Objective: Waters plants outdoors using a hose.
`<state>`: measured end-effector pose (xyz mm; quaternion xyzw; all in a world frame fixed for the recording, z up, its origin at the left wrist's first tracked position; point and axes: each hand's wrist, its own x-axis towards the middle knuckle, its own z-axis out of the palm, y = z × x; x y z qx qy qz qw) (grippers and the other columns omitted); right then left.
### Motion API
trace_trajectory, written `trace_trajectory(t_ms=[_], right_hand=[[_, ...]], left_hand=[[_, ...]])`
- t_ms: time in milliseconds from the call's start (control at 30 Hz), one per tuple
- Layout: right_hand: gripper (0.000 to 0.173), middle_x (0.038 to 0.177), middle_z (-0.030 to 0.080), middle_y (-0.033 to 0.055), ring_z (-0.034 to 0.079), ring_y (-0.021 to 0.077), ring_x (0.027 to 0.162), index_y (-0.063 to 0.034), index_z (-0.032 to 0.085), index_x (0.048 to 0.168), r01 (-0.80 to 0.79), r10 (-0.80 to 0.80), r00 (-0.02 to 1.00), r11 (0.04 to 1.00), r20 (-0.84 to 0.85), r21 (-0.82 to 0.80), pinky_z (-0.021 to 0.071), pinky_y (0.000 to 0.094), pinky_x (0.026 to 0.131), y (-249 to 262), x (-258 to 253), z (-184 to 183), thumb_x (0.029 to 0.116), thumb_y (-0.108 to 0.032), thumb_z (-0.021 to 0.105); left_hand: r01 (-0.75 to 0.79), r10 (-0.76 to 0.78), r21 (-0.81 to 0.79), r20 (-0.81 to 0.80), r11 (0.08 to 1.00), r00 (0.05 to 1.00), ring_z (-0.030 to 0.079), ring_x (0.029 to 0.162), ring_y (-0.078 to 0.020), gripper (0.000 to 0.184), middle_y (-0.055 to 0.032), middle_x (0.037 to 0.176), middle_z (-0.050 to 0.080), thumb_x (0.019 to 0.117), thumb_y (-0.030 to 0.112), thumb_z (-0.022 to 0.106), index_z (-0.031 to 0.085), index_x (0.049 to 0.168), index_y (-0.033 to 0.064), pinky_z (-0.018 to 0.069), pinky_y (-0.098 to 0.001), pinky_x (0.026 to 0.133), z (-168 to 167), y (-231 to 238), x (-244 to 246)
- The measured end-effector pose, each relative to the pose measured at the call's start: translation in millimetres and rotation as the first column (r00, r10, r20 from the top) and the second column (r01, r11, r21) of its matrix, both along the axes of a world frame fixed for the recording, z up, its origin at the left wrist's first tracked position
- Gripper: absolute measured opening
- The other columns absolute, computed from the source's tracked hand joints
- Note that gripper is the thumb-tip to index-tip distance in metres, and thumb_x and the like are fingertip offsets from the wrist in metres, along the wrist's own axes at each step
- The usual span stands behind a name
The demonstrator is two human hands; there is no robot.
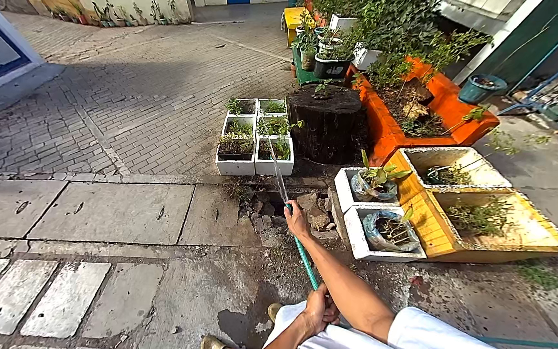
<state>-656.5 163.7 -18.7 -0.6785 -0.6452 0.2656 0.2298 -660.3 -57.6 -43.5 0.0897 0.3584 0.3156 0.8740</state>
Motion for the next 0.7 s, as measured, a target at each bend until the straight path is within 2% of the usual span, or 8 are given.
trace_trajectory(t_ms=[700], right_hand=[[0.036, 0.101, 0.073, 0.0177, 0.073, 0.0324, 0.095, -0.0111, 0.058, 0.139, -0.033, 0.032, 0.999, 0.999, -0.007, -0.031, 0.0564, 0.0471, 0.088, -2.0, -5.1, 1.1, 0.1093, -0.028, 0.047]], left_hand=[[0.001, -0.001, 0.014, 0.007, 1.0, 1.0, 0.025, 0.036, -0.0075, 0.061, 0.0066, 0.044, 0.027, 0.1126, 0.04, 0.014, 0.039, 0.061, 0.0193, 0.0274, -0.0242, 0.039, 0.2, -0.8, -1.1]])
